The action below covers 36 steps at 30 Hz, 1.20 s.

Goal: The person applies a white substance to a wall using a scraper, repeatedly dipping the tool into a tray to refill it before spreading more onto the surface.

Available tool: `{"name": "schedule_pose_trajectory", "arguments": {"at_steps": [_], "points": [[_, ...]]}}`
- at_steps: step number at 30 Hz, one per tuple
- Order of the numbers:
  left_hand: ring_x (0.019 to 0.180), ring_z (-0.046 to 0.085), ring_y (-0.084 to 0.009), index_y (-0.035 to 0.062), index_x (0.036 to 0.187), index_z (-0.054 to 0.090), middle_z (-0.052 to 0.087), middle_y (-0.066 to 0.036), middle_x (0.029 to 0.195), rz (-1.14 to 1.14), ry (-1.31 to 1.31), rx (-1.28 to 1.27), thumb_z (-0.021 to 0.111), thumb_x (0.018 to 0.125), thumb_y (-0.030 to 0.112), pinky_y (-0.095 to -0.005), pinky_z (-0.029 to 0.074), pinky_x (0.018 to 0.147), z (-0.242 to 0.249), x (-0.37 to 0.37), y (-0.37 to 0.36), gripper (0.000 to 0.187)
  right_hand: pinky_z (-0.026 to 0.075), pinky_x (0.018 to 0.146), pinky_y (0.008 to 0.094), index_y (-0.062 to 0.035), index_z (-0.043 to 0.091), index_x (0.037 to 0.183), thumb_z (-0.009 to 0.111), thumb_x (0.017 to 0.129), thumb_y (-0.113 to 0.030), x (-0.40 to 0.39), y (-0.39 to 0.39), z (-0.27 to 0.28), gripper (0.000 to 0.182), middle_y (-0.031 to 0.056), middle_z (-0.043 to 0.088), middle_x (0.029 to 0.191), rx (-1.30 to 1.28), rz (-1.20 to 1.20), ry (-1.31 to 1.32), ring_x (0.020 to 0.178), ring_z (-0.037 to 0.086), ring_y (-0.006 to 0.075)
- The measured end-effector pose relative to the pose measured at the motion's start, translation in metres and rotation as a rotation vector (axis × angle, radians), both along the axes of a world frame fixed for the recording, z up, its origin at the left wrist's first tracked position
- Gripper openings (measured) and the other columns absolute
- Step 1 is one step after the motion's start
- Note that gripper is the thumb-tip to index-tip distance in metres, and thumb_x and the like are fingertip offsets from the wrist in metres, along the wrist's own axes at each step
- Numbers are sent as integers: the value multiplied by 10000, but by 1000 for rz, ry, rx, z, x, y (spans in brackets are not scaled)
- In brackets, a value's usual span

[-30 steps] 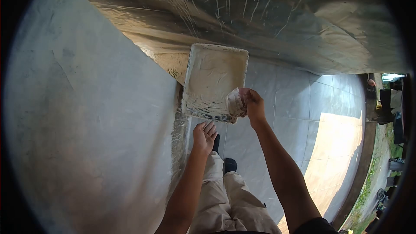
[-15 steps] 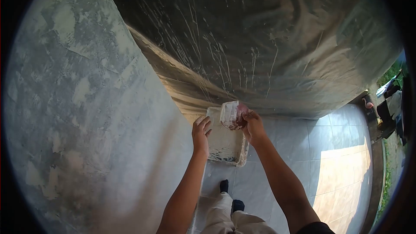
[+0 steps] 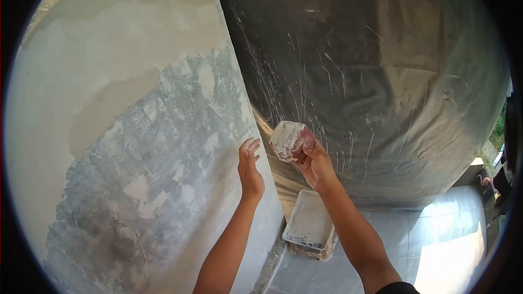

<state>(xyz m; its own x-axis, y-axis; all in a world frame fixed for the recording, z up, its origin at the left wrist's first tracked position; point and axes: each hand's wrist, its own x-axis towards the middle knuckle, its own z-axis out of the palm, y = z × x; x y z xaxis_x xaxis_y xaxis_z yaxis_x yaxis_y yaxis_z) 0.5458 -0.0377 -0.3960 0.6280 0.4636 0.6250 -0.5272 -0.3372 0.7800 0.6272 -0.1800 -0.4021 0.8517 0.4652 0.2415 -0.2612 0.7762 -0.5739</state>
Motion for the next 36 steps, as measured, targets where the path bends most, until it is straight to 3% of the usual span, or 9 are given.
{"name": "schedule_pose_trajectory", "arguments": {"at_steps": [5,7,13,25,30,33,35,36], "points": [[1256,433,-260,69,1337,400,475,-156,1333,94,-146,175,303,982,429,-409,337,1003,81,-47,8,515,475,953,416,-68,411,1337,389,976,-58,-45,16,73,362,106,541,1273,29,99,-187,1127,569,246],[1243,449,-314,0,1320,400,477,-193,1327,126,-254,275,327,990,298,-411,316,1044,113,-69,11,451,457,989,430,-69,406,1338,387,979,-58,-61,26,98,360,107,538,1276,122,138,-250,1136,564,243],[1224,465,-323,-36,1285,432,493,-212,1300,358,-355,548,359,972,228,-402,331,1041,191,-154,30,416,465,979,402,-58,393,1328,346,996,-51,-137,55,171,336,109,519,1291,281,189,-343,1144,558,227],[1071,506,-373,-62,1259,424,512,-255,1168,747,-437,1070,385,950,199,-427,407,904,292,-345,36,406,466,991,382,-18,392,1320,345,1001,-67,-315,103,272,327,131,510,1268,510,332,-412,1139,550,217],[1074,494,-397,-67,1260,413,506,-269,1163,904,-389,1206,404,933,177,-447,385,928,330,-425,32,408,469,989,378,-15,392,1326,359,996,-65,-380,109,304,335,122,521,1257,562,367,-426,1131,556,215],[1107,475,-417,-54,1259,419,506,-272,1169,1071,-360,1303,458,901,159,-470,355,968,348,-471,34,419,473,942,335,17,439,1273,342,994,-36,-415,120,322,300,121,543,1218,573,310,-473,1069,578,192],[1142,470,-397,-31,1251,441,512,-254,1188,1249,-337,1416,508,868,158,-470,347,981,369,-502,31,433,467,870,322,40,486,1227,380,973,-34,-434,126,338,285,124,581,1157,542,62,-642,1062,576,193],[1162,465,-386,-21,1242,453,518,-239,1196,1354,-338,1456,526,854,162,-468,340,991,378,-517,33,435,470,797,341,40,519,1200,420,941,-34,-442,135,347,287,176,629,1043,507,-158,-706,974,619,251]]}}
